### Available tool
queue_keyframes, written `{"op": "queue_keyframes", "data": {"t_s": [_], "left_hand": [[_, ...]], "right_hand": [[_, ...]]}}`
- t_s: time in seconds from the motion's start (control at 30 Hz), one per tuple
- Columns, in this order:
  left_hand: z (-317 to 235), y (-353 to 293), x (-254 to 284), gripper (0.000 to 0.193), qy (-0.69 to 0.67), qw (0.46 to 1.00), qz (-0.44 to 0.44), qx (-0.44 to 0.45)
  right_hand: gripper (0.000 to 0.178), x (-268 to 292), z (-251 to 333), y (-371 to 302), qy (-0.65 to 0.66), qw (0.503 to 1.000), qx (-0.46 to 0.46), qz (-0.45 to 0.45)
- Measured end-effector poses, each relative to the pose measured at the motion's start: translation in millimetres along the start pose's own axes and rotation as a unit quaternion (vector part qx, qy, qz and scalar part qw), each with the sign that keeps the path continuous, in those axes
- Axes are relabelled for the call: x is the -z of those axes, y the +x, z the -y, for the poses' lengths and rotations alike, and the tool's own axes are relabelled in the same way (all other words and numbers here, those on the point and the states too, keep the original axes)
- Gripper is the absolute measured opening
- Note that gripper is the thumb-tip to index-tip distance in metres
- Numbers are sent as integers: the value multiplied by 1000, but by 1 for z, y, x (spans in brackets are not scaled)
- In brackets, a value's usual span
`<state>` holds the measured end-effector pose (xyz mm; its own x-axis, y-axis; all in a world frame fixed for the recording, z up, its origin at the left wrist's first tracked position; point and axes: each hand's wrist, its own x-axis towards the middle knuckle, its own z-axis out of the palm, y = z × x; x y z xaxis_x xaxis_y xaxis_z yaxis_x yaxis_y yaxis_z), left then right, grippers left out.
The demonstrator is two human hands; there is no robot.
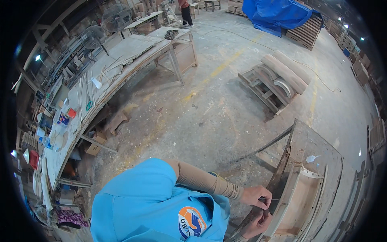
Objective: The person assembles a wooden furniture frame by hand. They pick up a thin wooden strip, align it with a pre-drilled hole in the frame, and insert it. They then use a small metal tool to tap the strip into place and adjust its position. The person repeats this process for another section of the frame.
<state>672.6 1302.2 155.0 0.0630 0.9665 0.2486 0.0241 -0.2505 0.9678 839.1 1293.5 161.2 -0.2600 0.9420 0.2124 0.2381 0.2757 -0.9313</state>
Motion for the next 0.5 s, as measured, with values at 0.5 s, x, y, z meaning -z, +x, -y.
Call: {"op": "queue_keyframes", "data": {"t_s": [0.5], "left_hand": [[-18,17,2,17,-39,999,-20,2]], "right_hand": [[29,-27,-34,5,280,954,-104,16]]}}
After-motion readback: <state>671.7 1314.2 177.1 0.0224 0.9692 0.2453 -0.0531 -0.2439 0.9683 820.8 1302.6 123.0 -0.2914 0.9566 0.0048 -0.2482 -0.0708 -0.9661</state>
